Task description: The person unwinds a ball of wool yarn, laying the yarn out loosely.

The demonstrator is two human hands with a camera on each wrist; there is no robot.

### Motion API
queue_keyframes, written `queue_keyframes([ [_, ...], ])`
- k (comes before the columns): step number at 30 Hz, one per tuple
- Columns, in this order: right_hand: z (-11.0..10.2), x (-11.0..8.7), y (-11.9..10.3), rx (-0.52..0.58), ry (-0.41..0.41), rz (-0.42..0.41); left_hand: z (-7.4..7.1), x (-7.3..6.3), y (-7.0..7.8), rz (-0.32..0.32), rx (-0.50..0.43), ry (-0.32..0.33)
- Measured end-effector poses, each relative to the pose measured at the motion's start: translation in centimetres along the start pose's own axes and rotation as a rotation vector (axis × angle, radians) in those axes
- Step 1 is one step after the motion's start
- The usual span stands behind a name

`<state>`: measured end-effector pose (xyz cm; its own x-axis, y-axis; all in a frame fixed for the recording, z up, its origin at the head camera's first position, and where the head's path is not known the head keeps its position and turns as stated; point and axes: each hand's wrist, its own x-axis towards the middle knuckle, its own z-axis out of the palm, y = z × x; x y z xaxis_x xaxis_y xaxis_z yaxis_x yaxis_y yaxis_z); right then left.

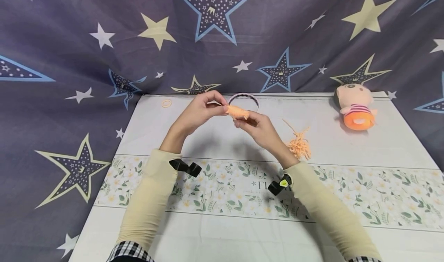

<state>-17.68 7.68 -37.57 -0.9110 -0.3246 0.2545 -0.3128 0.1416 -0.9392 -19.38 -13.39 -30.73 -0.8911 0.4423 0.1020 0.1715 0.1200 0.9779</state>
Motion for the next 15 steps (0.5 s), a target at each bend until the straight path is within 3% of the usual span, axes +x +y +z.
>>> queue_keyframes([
  [3, -0.2, -0.4, 0.1, 0.030, -0.011, 0.000, -0.1, 0.0, -0.1, 0.000, 0.003, 0.020],
  [10, -2.6, -2.2, 0.7, -0.042, 0.014, -0.001, -1.3, -0.1, -0.5, -0.014, 0.065, 0.106],
  [15, -4.9, -3.7, -1.3, -0.027, 0.055, -0.017, -2.1, -0.3, -0.8, -0.046, 0.177, 0.136],
])
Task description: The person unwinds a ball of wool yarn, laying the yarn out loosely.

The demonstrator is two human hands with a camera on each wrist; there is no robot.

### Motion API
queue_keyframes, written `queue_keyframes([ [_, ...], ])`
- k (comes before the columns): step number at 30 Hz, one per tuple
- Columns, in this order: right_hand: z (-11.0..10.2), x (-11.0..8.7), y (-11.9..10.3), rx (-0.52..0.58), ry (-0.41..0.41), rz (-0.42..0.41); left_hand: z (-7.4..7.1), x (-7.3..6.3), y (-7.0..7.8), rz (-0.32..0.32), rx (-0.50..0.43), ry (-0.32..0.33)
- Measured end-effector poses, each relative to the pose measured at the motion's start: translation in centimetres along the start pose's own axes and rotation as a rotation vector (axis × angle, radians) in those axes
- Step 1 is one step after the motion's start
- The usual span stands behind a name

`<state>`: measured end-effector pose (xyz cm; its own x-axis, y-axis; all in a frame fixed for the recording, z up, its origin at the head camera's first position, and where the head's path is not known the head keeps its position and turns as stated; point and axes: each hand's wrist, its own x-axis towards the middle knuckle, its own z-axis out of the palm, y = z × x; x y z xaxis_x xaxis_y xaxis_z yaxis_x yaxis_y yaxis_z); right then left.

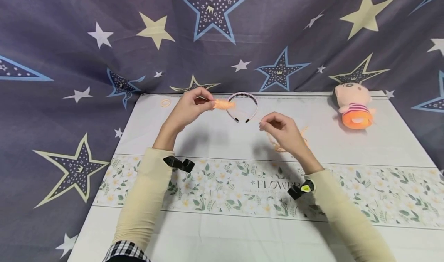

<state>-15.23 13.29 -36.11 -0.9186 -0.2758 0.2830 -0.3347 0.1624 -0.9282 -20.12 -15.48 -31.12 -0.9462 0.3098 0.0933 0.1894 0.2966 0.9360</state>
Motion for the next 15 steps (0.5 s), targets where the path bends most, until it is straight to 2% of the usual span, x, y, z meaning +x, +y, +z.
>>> queue_keyframes([
  [2, -0.9, -0.2, -0.3, 0.008, 0.018, -0.014, -0.1, 0.1, 0.0, -0.003, 0.032, 0.005],
  [6, -2.7, -0.2, 0.9, 0.006, 0.064, -0.049, 0.0, 0.2, 0.0, 0.003, 0.032, 0.000],
  [11, -4.5, -0.4, 1.5, -0.006, 0.131, -0.066, -0.2, 0.1, -0.1, 0.000, -0.059, -0.001],
  [15, -5.8, -0.9, 1.7, 0.003, 0.178, -0.056, -0.6, 0.1, -0.5, 0.003, -0.096, 0.033],
])
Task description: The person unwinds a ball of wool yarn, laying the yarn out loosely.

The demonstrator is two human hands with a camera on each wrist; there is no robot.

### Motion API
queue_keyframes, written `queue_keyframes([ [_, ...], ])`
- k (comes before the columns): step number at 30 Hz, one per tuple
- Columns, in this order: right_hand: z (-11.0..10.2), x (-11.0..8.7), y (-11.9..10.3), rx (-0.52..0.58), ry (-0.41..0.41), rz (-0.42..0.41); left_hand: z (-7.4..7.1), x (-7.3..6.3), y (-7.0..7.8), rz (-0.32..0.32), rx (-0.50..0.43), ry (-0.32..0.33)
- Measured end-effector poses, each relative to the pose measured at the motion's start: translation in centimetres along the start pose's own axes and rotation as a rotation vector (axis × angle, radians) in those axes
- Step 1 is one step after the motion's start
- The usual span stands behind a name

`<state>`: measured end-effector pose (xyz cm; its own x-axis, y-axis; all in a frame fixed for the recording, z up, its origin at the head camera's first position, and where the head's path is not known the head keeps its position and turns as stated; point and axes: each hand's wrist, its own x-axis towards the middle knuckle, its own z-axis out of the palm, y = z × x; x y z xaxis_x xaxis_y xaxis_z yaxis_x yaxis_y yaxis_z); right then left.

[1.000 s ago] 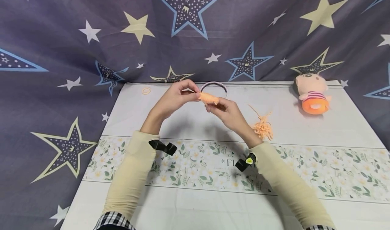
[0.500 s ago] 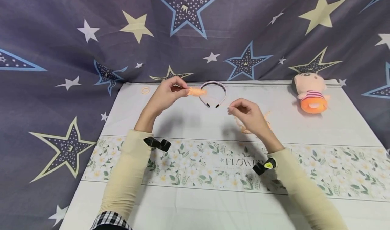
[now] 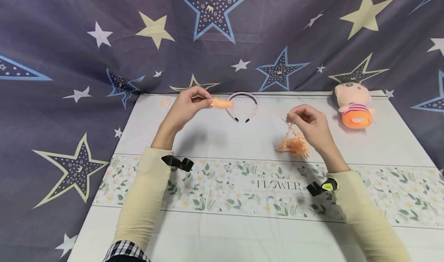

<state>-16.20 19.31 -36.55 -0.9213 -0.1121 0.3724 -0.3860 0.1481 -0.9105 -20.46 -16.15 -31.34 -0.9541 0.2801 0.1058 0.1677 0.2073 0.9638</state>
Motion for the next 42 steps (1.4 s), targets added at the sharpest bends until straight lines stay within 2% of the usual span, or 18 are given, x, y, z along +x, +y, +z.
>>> queue_keyframes([
  [9, -3.3, -0.7, 1.2, -0.042, 0.130, 0.025, -1.0, -0.1, -0.3, -0.013, 0.006, 0.043],
  [16, -6.0, -1.7, 2.7, -0.212, 0.213, 0.159, -1.5, -0.2, -0.5, -0.025, 0.018, 0.058],
  [27, -9.3, -4.2, 3.8, -0.375, 0.333, 0.303, -2.4, -0.3, -0.7, -0.041, 0.015, 0.097],
  [36, -10.8, -5.2, 4.0, -0.414, 0.405, 0.374, -2.8, -0.3, -0.9, -0.040, 0.014, 0.110],
  [37, -10.9, -5.2, 4.0, -0.386, 0.424, 0.377, -2.8, -0.3, -0.9, -0.040, 0.015, 0.112],
  [42, -11.2, -5.3, 4.0, -0.386, 0.479, 0.417, -3.0, -0.4, -0.8, -0.032, 0.017, 0.132],
])
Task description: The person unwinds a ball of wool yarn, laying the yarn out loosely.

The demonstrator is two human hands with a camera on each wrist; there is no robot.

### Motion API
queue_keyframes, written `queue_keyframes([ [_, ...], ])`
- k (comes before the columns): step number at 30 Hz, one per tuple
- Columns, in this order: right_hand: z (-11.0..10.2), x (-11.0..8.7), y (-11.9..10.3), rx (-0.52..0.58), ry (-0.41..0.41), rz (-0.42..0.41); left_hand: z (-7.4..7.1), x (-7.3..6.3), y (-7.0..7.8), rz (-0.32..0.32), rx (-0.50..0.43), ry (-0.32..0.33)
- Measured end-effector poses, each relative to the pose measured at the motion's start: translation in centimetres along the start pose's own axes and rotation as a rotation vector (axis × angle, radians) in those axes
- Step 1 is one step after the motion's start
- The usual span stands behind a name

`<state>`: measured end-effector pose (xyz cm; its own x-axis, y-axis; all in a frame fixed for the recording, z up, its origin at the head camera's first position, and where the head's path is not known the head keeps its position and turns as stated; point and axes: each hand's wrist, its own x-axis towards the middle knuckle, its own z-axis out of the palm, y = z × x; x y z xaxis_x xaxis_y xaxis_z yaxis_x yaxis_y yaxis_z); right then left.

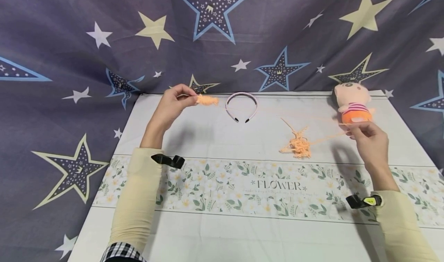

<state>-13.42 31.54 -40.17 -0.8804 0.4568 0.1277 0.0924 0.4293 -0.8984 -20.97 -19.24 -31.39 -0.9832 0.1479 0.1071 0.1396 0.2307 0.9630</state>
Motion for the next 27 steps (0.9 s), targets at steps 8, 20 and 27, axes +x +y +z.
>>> queue_keyframes([
  [8, -0.5, 0.0, 0.4, -0.113, -0.114, 0.010, 0.0, 0.0, 0.2, 0.015, -0.028, 0.038],
  [20, 1.5, -0.4, 0.5, -0.226, -0.356, -0.251, 1.4, 0.1, 0.5, 0.061, -0.054, -0.011],
  [27, 3.6, -0.9, -0.2, -0.208, -0.421, -0.356, 2.6, -0.1, 1.4, 0.078, -0.021, -0.063],
])
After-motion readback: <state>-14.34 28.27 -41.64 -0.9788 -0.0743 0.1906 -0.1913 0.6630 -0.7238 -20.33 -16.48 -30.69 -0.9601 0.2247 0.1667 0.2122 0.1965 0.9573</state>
